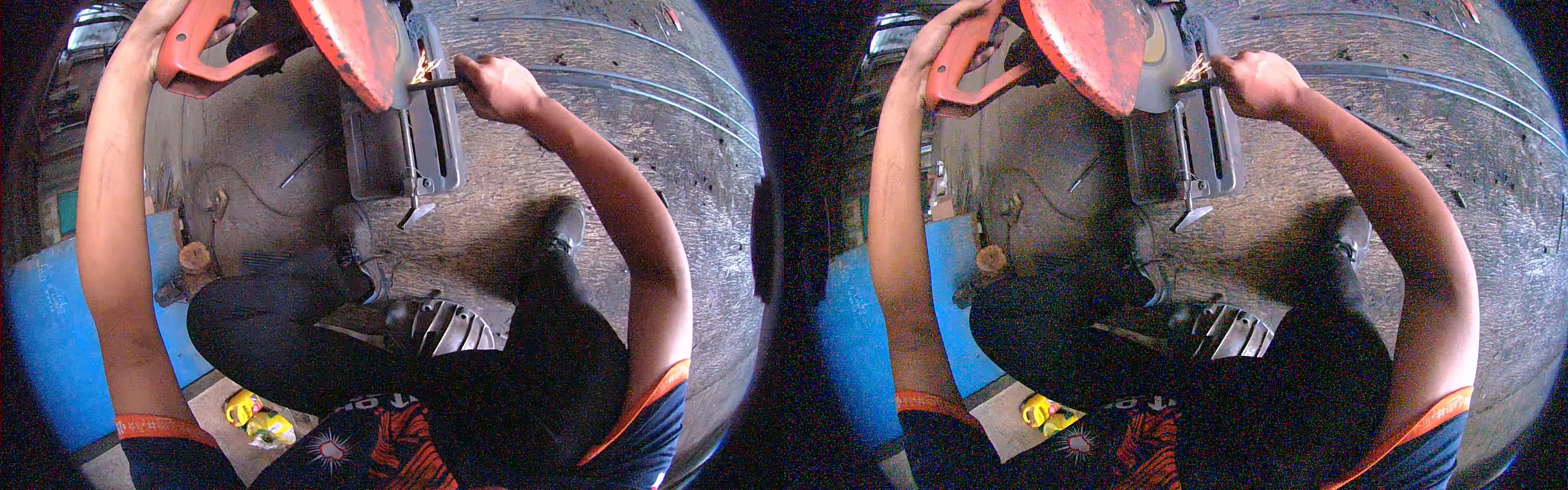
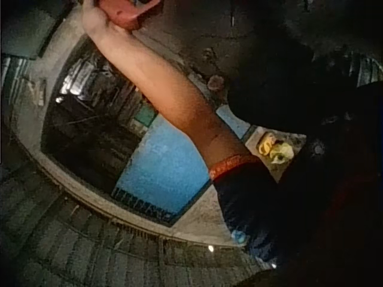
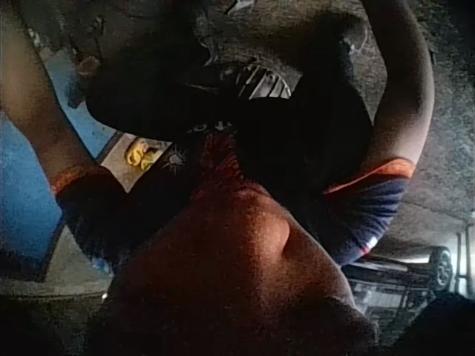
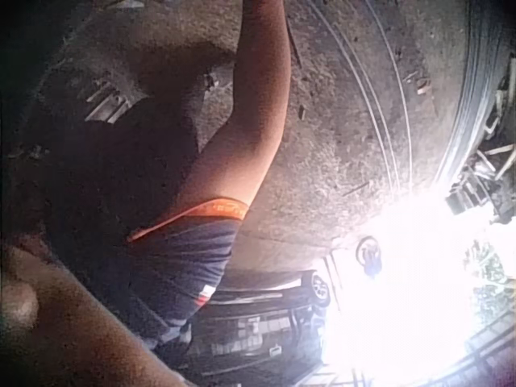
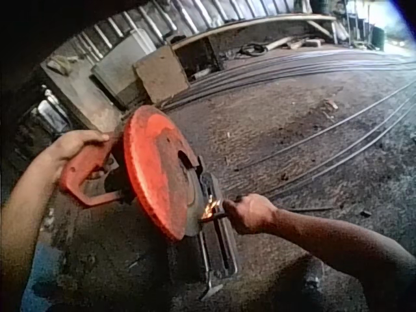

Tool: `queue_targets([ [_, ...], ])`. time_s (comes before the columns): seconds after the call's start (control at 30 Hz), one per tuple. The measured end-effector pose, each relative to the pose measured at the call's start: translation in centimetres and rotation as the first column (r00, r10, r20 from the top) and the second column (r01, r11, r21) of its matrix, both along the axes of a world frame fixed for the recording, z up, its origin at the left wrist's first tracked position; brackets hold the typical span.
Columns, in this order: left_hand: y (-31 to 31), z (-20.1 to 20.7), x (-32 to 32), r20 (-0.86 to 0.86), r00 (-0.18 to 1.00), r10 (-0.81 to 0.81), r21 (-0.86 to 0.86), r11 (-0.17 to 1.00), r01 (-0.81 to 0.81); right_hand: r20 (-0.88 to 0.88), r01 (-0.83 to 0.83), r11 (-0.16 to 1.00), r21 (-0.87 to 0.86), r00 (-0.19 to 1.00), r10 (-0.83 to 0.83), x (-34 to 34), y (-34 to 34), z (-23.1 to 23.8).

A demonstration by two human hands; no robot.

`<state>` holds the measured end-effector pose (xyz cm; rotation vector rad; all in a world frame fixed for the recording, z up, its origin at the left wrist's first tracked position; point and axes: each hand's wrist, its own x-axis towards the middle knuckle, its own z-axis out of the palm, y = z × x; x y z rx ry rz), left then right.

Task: Cut metal pipes using a chop saw, measure the cut piece, and check the length.

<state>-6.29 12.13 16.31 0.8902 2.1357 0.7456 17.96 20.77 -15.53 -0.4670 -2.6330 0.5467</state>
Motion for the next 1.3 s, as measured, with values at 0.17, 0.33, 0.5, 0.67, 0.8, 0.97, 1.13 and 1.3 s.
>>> queue_targets([
  [0.17, -0.2, -0.2, -0.1, -0.075, 0.997, -0.029, 0.03, 0.999, 0.031, -0.026, 0.005, 1.0, 0.001, 1.0, -0.005, 0.0, 0.2, 0.4],
  [0.33, 0.0, -0.1, -0.5, -0.041, 0.999, 0.01, -0.017, 1.0, -0.011, -0.027, 0.01, 0.999, 0.039, 1.0, -0.009, -0.1, 0.2, 0.6],
  [0.5, -0.1, 0.0, -0.4, -0.041, 0.999, 0.004, -0.023, 1.0, -0.005, 0.003, 0.024, 0.994, 0.109, 1.0, -0.025, 0.0, 0.2, 0.7],
  [0.67, 0.0, -0.2, -0.2, -0.03, 0.999, 0.012, 0.003, 1.0, -0.012, -0.098, -0.006, 0.986, 0.164, 0.995, 0.023, -0.1, 0.4, 0.5],
  [0.8, 0.2, -0.2, -0.3, -0.043, 0.999, 0.02, 0.009, 1.0, -0.019, -0.176, -0.012, 0.982, 0.186, 0.983, 0.045, -0.1, 0.5, 0.2],
  [0.97, 0.1, -0.1, -0.5, -0.068, 0.998, 0.014, -0.029, 0.999, -0.016, -0.16, -0.032, 0.979, 0.2, 0.985, 0.064, 0.1, 0.6, 0.3],
  [1.13, 0.2, -0.1, -0.4, -0.037, 0.999, 0.016, 0.005, 1.0, -0.016, -0.24, -0.069, 0.976, 0.205, 0.964, 0.119, 0.1, 0.6, 0.6],
  [1.3, 0.3, -0.2, 0.0, 0.003, 1.0, 0.024, 0.017, 1.0, -0.024, -0.18, -0.09, 0.982, 0.168, 0.976, 0.12, 0.8, 0.7, -0.7],
])
